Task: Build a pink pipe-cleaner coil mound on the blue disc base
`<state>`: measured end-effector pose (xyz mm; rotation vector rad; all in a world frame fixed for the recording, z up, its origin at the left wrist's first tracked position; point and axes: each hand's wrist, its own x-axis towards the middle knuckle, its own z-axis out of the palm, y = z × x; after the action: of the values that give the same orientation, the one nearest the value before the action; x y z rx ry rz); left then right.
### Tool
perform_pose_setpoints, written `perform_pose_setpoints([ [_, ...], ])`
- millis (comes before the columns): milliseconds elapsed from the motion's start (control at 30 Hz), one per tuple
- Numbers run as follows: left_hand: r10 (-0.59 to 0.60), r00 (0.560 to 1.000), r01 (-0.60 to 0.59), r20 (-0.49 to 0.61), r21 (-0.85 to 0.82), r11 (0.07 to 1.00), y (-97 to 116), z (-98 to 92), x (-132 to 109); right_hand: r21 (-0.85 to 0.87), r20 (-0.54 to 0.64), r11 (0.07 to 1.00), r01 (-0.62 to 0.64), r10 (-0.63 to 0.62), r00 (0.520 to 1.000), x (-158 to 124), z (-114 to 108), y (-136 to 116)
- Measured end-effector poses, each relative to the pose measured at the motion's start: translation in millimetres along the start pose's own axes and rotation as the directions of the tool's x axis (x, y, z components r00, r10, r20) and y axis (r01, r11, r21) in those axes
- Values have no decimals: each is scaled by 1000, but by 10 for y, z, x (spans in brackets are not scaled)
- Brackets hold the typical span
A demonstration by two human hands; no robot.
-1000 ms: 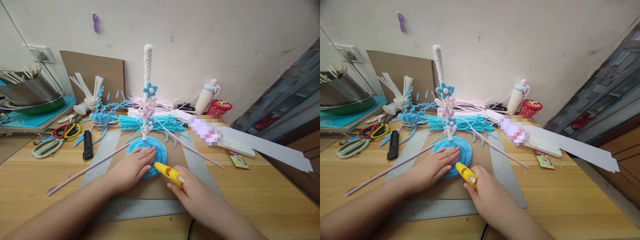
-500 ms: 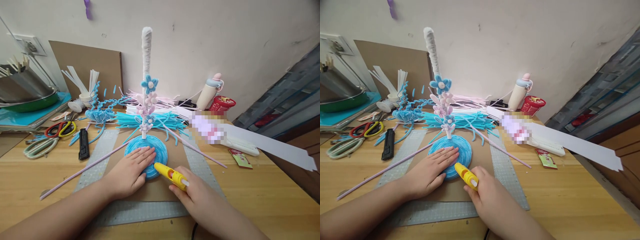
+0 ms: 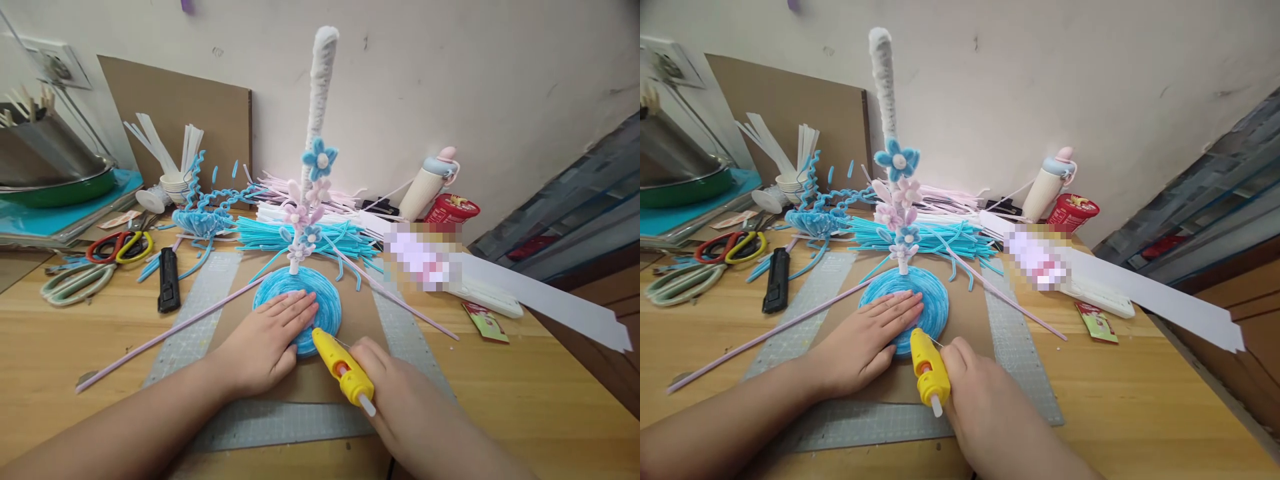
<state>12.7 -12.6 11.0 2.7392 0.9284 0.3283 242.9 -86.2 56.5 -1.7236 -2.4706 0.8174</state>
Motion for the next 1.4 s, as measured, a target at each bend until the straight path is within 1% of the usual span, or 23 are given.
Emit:
perform_pose_setpoints([
  [67, 4, 1000, -4, -9, -6, 1000, -7, 8, -4, 35, 8, 999, -35, 35, 999, 2, -44, -3],
  [167, 9, 1000, -9, -14, -13, 1000, -17, 17, -6, 170, 11, 982, -81, 81, 997, 25, -149, 26],
  [267, 8, 1000, -8, -10, -15, 1000, -12, 15, -5, 263, -13, 964, -48, 53, 999, 74, -250, 76],
  [400, 7, 1000, -7, 16, 13, 1000, 6, -9, 0, 284, -27, 959, -22, 30, 999, 144, -339, 98],
  [533, 3, 1000, -4, 26, 27, 1000, 8, -19, 2, 275, -10, 960, -45, 50, 999, 186, -398, 73],
  [633, -1, 999, 0, 37, 22, 1000, 12, -5, 3, 260, -11, 964, -60, 65, 998, 188, -395, 72],
  [733, -14, 1000, 14, 23, -18, 1000, 16, -2, 7, 293, -38, 956, -32, 45, 998, 162, -331, 99],
  [767, -2, 1000, 3, 15, -46, 999, 9, -13, 7, 313, -48, 950, -21, 38, 998, 150, -303, 110],
  [800, 15, 1000, -15, -3, -84, 996, -6, -32, 5, 331, -58, 943, -14, 35, 998, 137, -276, 122],
  [833, 19, 999, -24, -45, -124, 992, -33, -60, 0, 347, -61, 938, -13, 36, 998, 125, -252, 134],
  [867, -7, 994, -10, -110, -158, 987, -72, -96, -9, 358, -62, 934, -16, 41, 997, 114, -234, 145],
  [900, -76, 977, 39, -197, -183, 982, -123, -138, -24, 364, -59, 931, -24, 48, 997, 104, -221, 154],
  [933, -191, 936, 139, -297, -188, 972, -186, -180, -43, 368, -51, 929, -31, 53, 997, 95, -214, 162],
  [967, -323, 869, 275, -376, -176, 945, -256, -220, -67, 372, -41, 928, -36, 56, 998, 88, -211, 168],
  [1000, -431, 802, 410, -413, -144, 901, -330, -253, -93, 376, -33, 926, -39, 55, 998, 82, -210, 171],
  [1033, -506, 765, 515, -399, -93, 852, -402, -275, -121, 382, -29, 923, -40, 56, 998, 77, -210, 172],
  [1067, -564, 743, 592, -361, -38, 805, -469, -286, -148, 388, -30, 921, -43, 59, 998, 73, -208, 170],
  [1133, -662, 706, 694, -250, 62, 717, -572, -277, -189, 399, -43, 916, -47, 70, 997, 69, -194, 164],
  [1200, -713, 679, 733, -172, 110, 671, -628, -249, -211, 410, -63, 911, -39, 71, 996, 69, -163, 162],
  [1300, -738, 666, 745, -110, 143, 652, -651, -247, -230, 453, -90, 891, -26, 75, 993, 73, -86, 186],
  [1400, -746, 662, 743, -69, 196, 640, -641, -344, -275, 525, -108, 850, -36, 108, 988, 68, 10, 248],
])
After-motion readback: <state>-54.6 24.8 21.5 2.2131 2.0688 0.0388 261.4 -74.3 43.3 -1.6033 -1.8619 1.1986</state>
